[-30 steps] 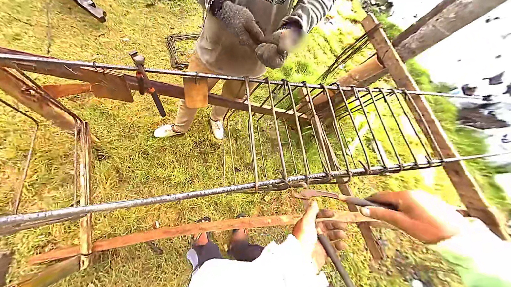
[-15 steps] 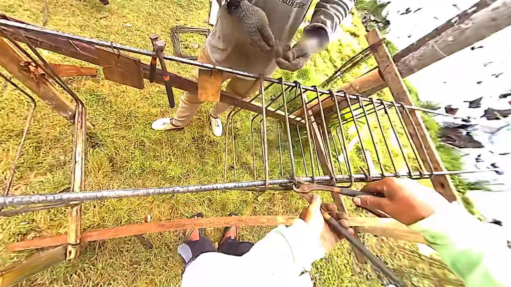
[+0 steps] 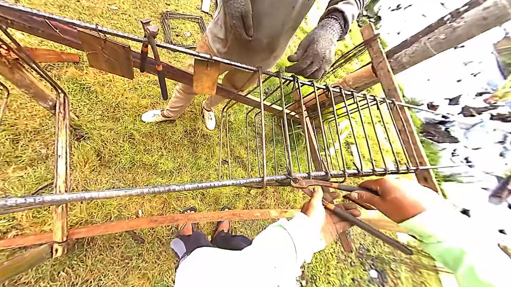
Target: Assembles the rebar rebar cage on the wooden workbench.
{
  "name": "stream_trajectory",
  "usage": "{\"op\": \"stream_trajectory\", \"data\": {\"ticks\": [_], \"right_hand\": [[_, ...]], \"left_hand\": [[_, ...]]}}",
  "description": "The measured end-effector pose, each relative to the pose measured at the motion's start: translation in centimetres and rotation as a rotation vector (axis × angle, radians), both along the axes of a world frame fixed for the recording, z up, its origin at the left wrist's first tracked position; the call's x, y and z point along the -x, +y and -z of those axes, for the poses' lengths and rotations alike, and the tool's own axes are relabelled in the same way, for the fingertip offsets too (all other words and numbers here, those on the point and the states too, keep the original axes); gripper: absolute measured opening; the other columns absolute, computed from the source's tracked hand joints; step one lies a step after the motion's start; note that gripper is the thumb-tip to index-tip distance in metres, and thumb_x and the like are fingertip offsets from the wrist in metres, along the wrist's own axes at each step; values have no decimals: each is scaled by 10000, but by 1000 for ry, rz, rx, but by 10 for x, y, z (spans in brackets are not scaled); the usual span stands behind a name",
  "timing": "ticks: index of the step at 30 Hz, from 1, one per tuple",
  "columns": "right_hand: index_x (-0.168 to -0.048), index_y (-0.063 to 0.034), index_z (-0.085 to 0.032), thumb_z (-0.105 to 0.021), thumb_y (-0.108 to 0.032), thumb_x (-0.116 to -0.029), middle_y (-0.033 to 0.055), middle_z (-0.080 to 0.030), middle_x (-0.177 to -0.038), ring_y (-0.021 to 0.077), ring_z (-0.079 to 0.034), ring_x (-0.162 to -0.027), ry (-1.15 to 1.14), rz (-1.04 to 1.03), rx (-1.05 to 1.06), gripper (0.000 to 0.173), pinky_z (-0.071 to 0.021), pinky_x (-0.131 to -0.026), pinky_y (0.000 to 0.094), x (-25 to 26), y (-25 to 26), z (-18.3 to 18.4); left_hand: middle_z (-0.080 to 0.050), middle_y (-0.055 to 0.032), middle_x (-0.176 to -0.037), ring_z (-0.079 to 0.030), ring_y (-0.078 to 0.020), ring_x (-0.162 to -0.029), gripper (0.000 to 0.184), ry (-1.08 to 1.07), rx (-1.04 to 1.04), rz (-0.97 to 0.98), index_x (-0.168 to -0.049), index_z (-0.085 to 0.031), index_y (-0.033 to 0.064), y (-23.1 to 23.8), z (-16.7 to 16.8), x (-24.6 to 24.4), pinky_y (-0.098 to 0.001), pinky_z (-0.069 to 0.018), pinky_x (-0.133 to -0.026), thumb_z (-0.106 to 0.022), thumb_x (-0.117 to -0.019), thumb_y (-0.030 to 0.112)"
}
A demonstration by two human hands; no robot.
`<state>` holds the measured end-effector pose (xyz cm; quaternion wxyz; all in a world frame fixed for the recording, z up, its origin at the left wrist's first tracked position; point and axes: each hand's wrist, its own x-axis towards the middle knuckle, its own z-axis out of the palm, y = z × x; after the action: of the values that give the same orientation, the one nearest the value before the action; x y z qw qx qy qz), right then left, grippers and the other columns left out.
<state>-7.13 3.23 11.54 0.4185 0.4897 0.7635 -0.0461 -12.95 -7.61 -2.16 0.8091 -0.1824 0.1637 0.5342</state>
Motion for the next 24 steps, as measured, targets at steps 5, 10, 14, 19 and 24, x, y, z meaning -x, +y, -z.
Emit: {"op": "stream_trajectory", "data": {"ticks": [5, 10, 14, 19, 24], "right_hand": [[-1146, -50, -717, -534, -399, -1072, 214, -719, -1052, 393, -682, -1031, -6, 11, 8, 401, -495, -923, 607, 4, 4, 2], [-1455, -145, -561, -544, -726, -933, 178, -631, -1348, 393, -587, -1262, -72, -189, 3, 782, -439, -1035, 623, 9, -14, -17], [-1604, -73, -327, -818, -356, -839, 285, -536, -1418, 500, -517, -1300, -205, -352, -115, 953, -359, -1088, 676, 0, -43, -10], [-1480, -41, -460, -656, -163, -893, 284, -585, -1339, 461, -627, -1178, -155, -35, -91, 631, -513, -940, 611, -21, -58, 28], [-1369, 18, -551, -715, -96, -802, 280, -659, -1185, 469, -690, -1006, 217, 33, -365, 601, -562, -805, 619, -74, -110, 102]], "left_hand": [[-688, -192, -1096, -703, -274, -943, 664, -56, 19, -22, -1431, -424, 40, 11, -2, -1, -407, -573, -859, -121, -1106, 533], [-672, -192, -1072, -697, -272, -892, 626, -9, 67, -8, -1355, -490, 18, 19, -1, 1, -402, -580, -789, -168, -1117, 500], [-664, -211, -1183, -705, -280, -984, 644, -62, 18, -30, -1447, -379, 17, 11, -5, 6, -388, -585, -846, -152, -1111, 518], [-550, -168, -1363, -574, -274, -1182, 536, 43, 56, -52, -1475, -439, 70, 7, 16, -5, -467, -481, -986, -281, -1126, 445], [-656, -118, -841, -683, -238, -753, 435, -60, 229, -135, -1180, -533, 29, 7, 30, -16, -396, -592, -741, -324, -1125, 407]]}}
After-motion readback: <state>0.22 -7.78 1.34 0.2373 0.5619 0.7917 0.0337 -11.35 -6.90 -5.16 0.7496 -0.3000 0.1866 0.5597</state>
